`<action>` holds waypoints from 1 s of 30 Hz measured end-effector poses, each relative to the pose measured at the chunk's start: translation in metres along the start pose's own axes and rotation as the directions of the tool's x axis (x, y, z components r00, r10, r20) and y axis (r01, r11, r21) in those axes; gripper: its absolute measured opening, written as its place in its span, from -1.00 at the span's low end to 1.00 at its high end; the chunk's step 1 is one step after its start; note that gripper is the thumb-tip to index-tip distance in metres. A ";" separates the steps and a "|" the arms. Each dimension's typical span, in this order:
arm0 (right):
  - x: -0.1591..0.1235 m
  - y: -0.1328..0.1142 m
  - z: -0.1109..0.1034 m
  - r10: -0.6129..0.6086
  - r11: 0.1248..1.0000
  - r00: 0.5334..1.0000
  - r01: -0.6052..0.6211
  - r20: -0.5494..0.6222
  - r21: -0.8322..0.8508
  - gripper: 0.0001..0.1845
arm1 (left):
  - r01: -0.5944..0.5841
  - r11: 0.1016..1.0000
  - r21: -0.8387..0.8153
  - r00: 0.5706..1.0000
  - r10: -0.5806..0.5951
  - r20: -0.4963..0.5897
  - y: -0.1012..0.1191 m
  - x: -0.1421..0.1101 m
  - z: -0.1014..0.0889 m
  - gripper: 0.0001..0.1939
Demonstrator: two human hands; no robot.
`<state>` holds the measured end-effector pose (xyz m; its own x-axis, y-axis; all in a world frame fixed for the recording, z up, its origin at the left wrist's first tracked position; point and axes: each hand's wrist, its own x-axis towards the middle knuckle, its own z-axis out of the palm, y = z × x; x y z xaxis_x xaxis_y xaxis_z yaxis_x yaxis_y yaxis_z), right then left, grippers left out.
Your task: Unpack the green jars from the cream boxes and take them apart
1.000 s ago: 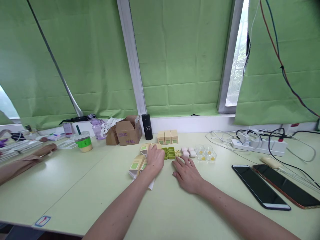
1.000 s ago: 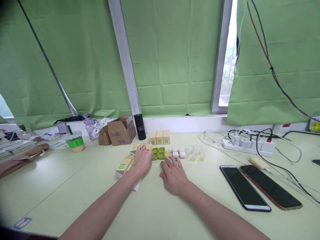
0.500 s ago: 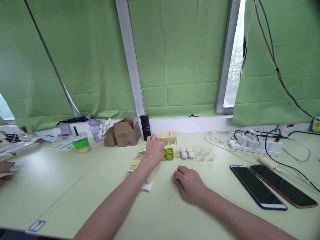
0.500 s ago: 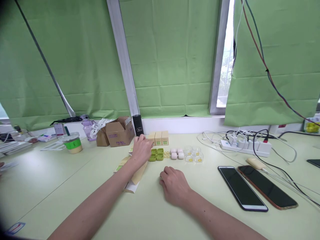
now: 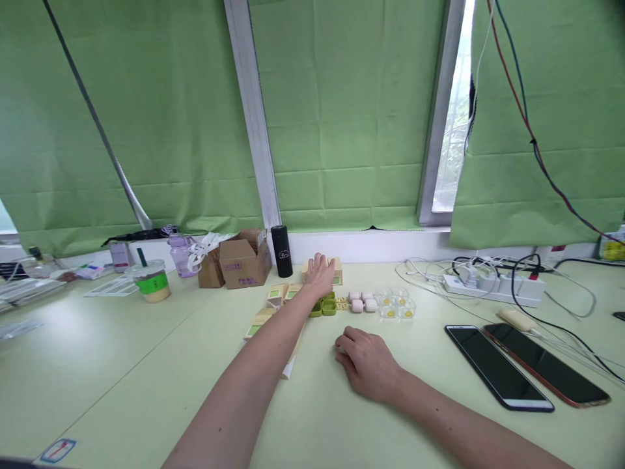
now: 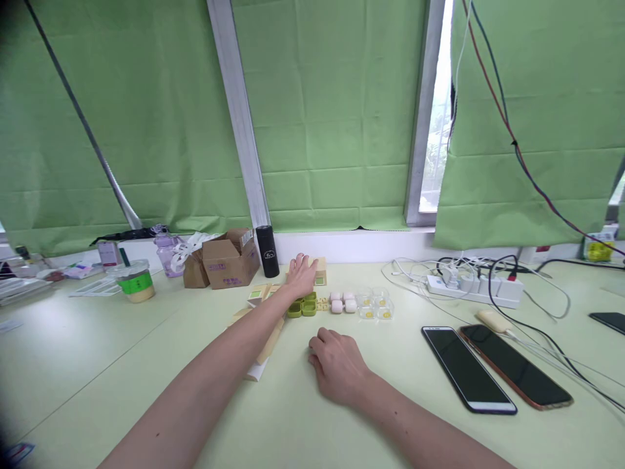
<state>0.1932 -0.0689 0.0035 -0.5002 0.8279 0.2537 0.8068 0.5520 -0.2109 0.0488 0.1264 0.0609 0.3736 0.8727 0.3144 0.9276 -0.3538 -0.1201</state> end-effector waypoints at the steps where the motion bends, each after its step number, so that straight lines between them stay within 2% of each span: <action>1: 0.000 0.000 0.000 0.000 1.000 1.000 0.000 0.001 0.001 -0.83 | 0.012 1.000 -0.002 1.000 -0.012 0.011 0.002 0.003 0.005 -0.30; 4: 0.001 0.002 0.000 -0.002 1.000 1.000 0.002 -0.006 0.004 -0.83 | 0.043 0.999 -0.007 0.999 -0.043 0.032 0.005 0.011 0.016 -0.36; 8: 0.001 0.004 0.001 -0.010 1.000 1.000 0.010 -0.010 0.007 -0.82 | 0.039 0.999 -0.021 0.999 -0.038 0.038 0.005 0.016 0.023 -0.54; 14: 0.001 0.004 0.000 -0.022 1.000 1.000 0.022 -0.006 -0.002 -0.82 | -0.020 0.997 -0.077 1.000 0.021 0.010 0.005 0.017 0.020 -0.65; 19: 0.000 0.004 0.000 -0.021 1.000 1.000 0.021 -0.016 0.001 -0.84 | -0.013 0.987 -0.158 1.000 0.014 0.010 0.010 0.017 0.015 -0.68; 24: -0.001 0.007 0.001 -0.022 1.000 0.999 0.022 -0.030 0.010 -0.83 | -0.009 0.964 -0.264 0.999 -0.001 -0.037 0.013 0.014 -0.002 -0.64; 30: -0.003 0.009 0.000 -0.043 0.999 0.995 0.044 -0.088 0.009 -0.84 | -0.117 0.917 -0.381 0.985 0.058 -0.162 0.017 -0.009 -0.042 -0.73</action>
<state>0.2019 -0.0661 0.0012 -0.5044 0.7917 0.3448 0.7812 0.5885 -0.2083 0.0613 0.0985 0.0955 0.4209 0.7844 0.4556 0.8048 -0.5547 0.2114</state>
